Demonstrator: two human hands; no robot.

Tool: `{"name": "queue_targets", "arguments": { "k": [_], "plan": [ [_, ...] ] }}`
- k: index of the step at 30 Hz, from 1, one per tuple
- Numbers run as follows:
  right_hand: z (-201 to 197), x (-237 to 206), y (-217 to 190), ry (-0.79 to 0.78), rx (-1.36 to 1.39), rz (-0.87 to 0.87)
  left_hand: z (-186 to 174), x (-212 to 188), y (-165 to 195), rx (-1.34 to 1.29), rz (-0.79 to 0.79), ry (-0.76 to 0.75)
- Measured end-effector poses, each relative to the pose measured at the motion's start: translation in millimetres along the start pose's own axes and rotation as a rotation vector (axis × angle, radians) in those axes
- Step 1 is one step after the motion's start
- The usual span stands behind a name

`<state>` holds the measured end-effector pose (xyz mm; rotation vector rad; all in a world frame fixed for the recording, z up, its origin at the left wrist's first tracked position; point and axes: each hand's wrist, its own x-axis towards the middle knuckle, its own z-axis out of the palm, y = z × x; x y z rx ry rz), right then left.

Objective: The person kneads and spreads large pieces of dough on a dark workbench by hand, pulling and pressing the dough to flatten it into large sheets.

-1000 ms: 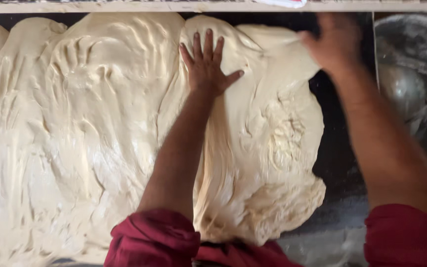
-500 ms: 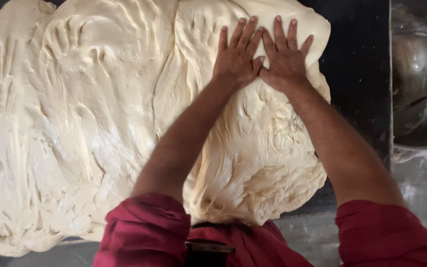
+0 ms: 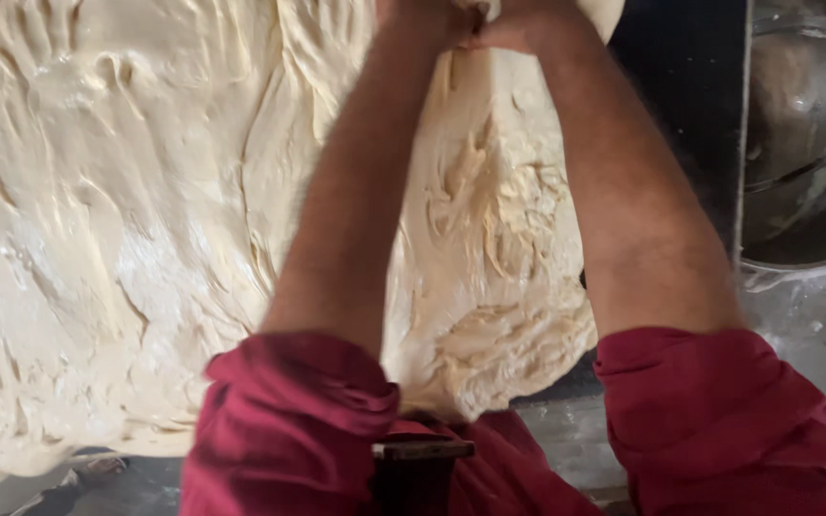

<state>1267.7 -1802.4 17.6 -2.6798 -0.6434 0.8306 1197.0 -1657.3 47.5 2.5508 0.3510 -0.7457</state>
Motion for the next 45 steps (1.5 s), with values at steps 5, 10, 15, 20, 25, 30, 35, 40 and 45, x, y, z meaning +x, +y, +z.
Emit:
{"name": "queue_targets", "arguments": {
  "k": [5, 10, 15, 20, 25, 30, 35, 40, 45],
  "plan": [
    [15.2, -71.0, 19.1, 0.132, 0.117, 0.028, 58.0, -91.1, 11.1, 0.408, 0.263, 0.739],
    [94.4, -160.4, 38.3, 0.447, -0.225, -0.274, 119.0, -127.9, 20.7, 0.347, 0.217, 0.195],
    [119.7, -203.3, 42.3, 0.542, -0.094, -0.125, 155.7, -156.1, 38.9, 0.375, 0.279, 0.198],
    [186.4, -291.4, 83.2, 0.559, -0.245, -0.231, 239.4, -230.7, 31.6, 0.416, 0.377, 0.166],
    [199.6, -331.0, 96.2, 0.585, -0.296, -0.209, 249.1, -270.0, 39.8, 0.488, 0.520, 0.206],
    [159.8, -330.8, 96.2, 0.467, -0.329, -0.141, 241.5, -282.6, 67.0, 0.516, 0.485, 0.189],
    [175.8, -346.3, 90.2, 0.300, -0.121, 0.022, 260.5, -274.2, 59.3, 0.550, 0.541, 0.123],
    [151.4, -367.8, 66.8, 0.137, -0.162, 0.096, 201.3, -273.2, 61.3, 0.309, 0.539, -0.226],
    [122.9, -364.3, 14.9, 0.604, -0.075, 0.006, 138.8, -293.9, 3.1, 0.020, 0.462, 0.354]
  ]
}}
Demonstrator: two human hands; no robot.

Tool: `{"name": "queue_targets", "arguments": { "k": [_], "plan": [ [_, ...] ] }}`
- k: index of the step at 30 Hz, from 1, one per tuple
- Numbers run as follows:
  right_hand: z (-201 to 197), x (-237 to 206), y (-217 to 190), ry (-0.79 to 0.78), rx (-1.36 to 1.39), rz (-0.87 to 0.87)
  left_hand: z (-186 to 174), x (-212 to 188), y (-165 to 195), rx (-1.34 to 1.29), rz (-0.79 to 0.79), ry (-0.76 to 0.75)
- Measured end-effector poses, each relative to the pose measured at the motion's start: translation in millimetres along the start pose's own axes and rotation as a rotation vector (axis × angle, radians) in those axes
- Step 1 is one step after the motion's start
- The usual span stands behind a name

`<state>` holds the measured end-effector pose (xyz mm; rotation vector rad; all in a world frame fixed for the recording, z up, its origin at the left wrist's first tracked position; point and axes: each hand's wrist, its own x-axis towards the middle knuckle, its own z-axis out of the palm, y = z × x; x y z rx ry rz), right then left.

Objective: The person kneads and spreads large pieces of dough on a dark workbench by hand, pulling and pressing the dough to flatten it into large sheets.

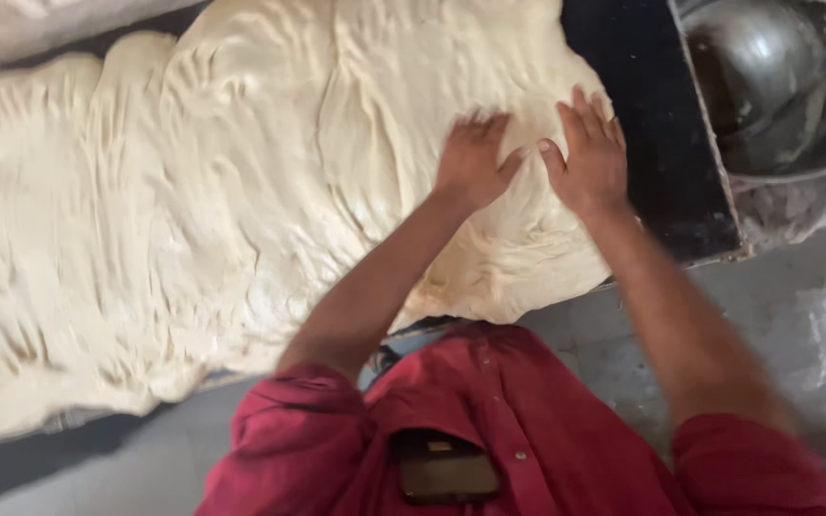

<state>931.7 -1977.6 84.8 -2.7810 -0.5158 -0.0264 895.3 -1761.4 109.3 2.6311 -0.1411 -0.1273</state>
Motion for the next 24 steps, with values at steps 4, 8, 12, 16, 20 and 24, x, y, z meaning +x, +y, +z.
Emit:
{"name": "queue_targets", "arguments": {
  "k": [4, 8, 12, 16, 20, 24],
  "plan": [
    [48.5, -59.4, -63.4, 0.020, -0.103, -0.214, 7.7, -98.3, -75.0, 0.259, 0.125, 0.199],
    [60.6, -44.4, -70.0, -0.480, -0.217, -0.166, 2.8, -85.6, -122.5, -0.044, -0.143, -0.308],
    [61.3, -3.0, -85.4, -0.383, 0.040, 0.017, -27.1, -75.6, -150.5, -0.073, -0.290, -0.143],
    [110.2, -0.4, -156.6, -0.016, 0.202, -0.305, -27.5, -117.5, -156.4, 0.370, -0.190, -0.152],
    [140.6, -1.7, -195.8, -0.287, -0.051, -0.329, -11.1, -117.6, -151.2, 0.441, -0.179, -0.189],
    [110.5, 47.5, -190.4, -0.373, -0.137, -0.414, -17.2, -66.5, -153.5, 0.500, -0.159, -0.326]
  ]
}}
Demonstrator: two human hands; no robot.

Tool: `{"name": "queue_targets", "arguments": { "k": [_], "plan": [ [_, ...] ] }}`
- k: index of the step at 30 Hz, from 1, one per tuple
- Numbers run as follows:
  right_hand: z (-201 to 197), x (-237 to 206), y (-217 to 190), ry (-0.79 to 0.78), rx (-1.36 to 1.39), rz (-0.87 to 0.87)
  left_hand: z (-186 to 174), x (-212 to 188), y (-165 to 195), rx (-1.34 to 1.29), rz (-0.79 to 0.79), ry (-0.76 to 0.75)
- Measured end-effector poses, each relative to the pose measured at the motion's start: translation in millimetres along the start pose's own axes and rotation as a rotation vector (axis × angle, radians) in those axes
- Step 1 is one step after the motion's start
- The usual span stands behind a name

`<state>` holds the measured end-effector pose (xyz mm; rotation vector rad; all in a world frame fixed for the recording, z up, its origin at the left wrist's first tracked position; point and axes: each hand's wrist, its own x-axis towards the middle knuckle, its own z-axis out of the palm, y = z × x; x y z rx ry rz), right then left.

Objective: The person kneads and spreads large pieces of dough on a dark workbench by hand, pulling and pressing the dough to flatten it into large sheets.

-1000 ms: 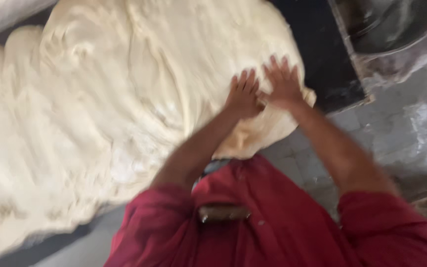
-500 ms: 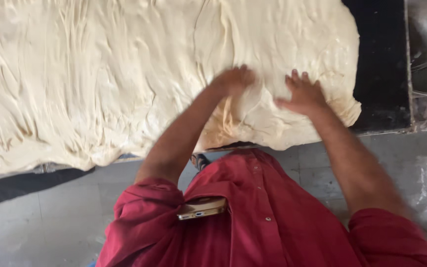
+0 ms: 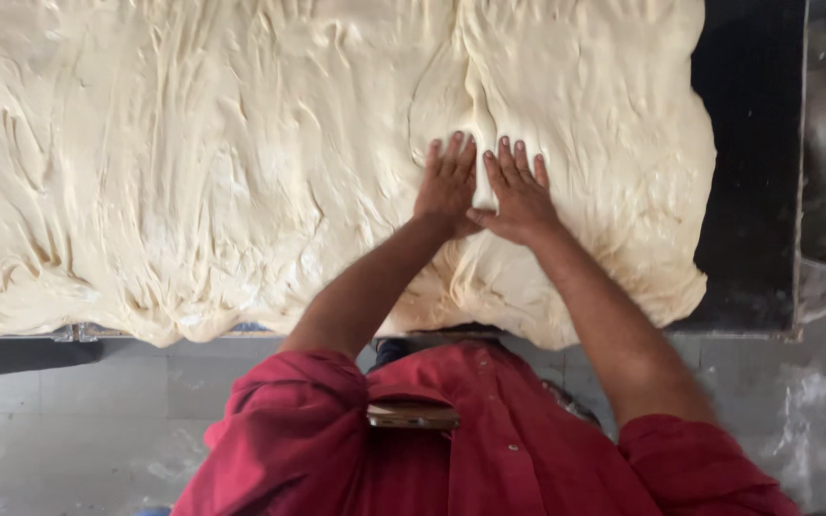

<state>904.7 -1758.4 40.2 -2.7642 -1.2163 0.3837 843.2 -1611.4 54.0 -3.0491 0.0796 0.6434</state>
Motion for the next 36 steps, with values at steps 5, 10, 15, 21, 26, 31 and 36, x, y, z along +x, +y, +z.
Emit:
{"name": "queue_targets", "arguments": {
  "k": [5, 10, 15, 21, 26, 31, 36],
  "plan": [
    [-66.6, 70.0, 38.9, -0.115, 0.283, 0.367, -34.2, 58.5, -44.4, -0.277, 0.104, -0.164],
    [-46.7, 111.5, 39.3, 0.312, 0.080, 0.006, -30.4, 86.5, -82.2, -0.277, -0.096, 0.259],
    [-17.6, 140.1, 49.0, 0.208, -0.063, 0.023, -30.3, 117.9, -73.6, -0.065, -0.131, 0.219],
    [-37.0, 203.7, 80.3, -0.105, -0.082, 0.134, -59.6, 174.2, -89.8, -0.035, -0.113, 0.065],
    [-76.3, 256.0, 92.7, -0.299, 0.007, 0.269, -75.7, 192.4, -100.2, -0.133, -0.078, 0.003],
    [-92.6, 278.5, 84.1, 0.028, -0.048, 0.224, -75.3, 192.7, -140.8, -0.531, -0.088, 0.007],
    [-46.7, 293.3, 75.1, 0.248, -0.113, -0.024, -48.1, 203.0, -177.5, -0.298, -0.213, 0.484]
  ]
}}
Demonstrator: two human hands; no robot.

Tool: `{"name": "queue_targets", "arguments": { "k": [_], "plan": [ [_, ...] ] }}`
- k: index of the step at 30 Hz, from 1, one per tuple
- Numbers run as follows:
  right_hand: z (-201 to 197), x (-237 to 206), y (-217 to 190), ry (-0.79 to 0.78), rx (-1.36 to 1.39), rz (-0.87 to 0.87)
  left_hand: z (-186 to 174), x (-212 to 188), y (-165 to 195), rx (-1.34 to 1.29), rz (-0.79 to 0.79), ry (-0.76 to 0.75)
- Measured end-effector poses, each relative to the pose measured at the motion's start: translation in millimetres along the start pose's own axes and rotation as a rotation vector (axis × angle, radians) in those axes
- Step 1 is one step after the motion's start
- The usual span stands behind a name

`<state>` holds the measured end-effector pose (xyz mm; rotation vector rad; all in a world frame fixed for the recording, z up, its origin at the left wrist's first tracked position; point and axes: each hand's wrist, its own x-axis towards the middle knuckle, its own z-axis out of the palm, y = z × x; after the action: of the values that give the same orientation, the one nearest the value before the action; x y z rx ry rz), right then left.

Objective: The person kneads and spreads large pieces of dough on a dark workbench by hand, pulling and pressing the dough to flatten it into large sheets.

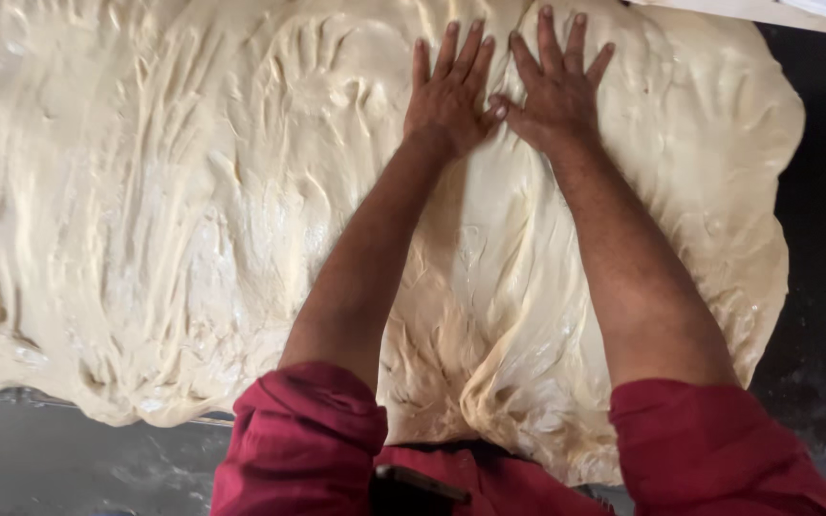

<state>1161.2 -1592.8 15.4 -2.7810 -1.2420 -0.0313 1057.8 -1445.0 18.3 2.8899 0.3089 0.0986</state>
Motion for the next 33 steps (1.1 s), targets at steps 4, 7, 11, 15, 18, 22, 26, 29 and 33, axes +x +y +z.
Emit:
{"name": "queue_targets", "arguments": {
  "k": [4, 7, 11, 15, 18, 22, 26, 29, 33],
  "plan": [
    [34.8, 12.9, 27.4, -0.215, 0.237, 0.084, 21.7, 21.2, 3.4, 0.020, -0.024, -0.208],
    [39.9, 23.6, 47.9, -0.198, 0.489, 0.075, 22.6, 36.5, 15.5, 0.073, -0.022, -0.266],
    [15.5, 31.5, 39.8, -0.180, 0.331, 0.127, 9.2, 37.5, 29.0, 0.073, -0.036, -0.223],
    [-8.8, 27.4, 3.2, -0.495, -0.013, 0.192, 0.5, 7.7, 34.3, 0.049, -0.093, -0.290],
    [3.1, -1.1, -36.4, -0.143, 0.176, 0.255, -7.2, -22.8, 33.8, 0.109, -0.088, -0.203],
    [3.1, 2.2, -46.4, -0.114, 0.016, 0.030, -36.8, -48.9, 31.5, 0.078, -0.100, -0.228],
    [-17.9, 8.8, -68.5, -0.242, 0.287, 0.248, -72.5, -82.2, 19.0, -0.047, -0.114, -0.391],
    [-8.2, -38.6, -92.2, -0.102, 0.141, 0.175, -80.9, -140.3, 6.9, -0.059, -0.116, -0.251],
    [-20.6, -67.8, -122.4, -0.340, 0.086, 0.044, -105.0, -182.6, -7.1, -0.027, -0.102, -0.401]
  ]
}}
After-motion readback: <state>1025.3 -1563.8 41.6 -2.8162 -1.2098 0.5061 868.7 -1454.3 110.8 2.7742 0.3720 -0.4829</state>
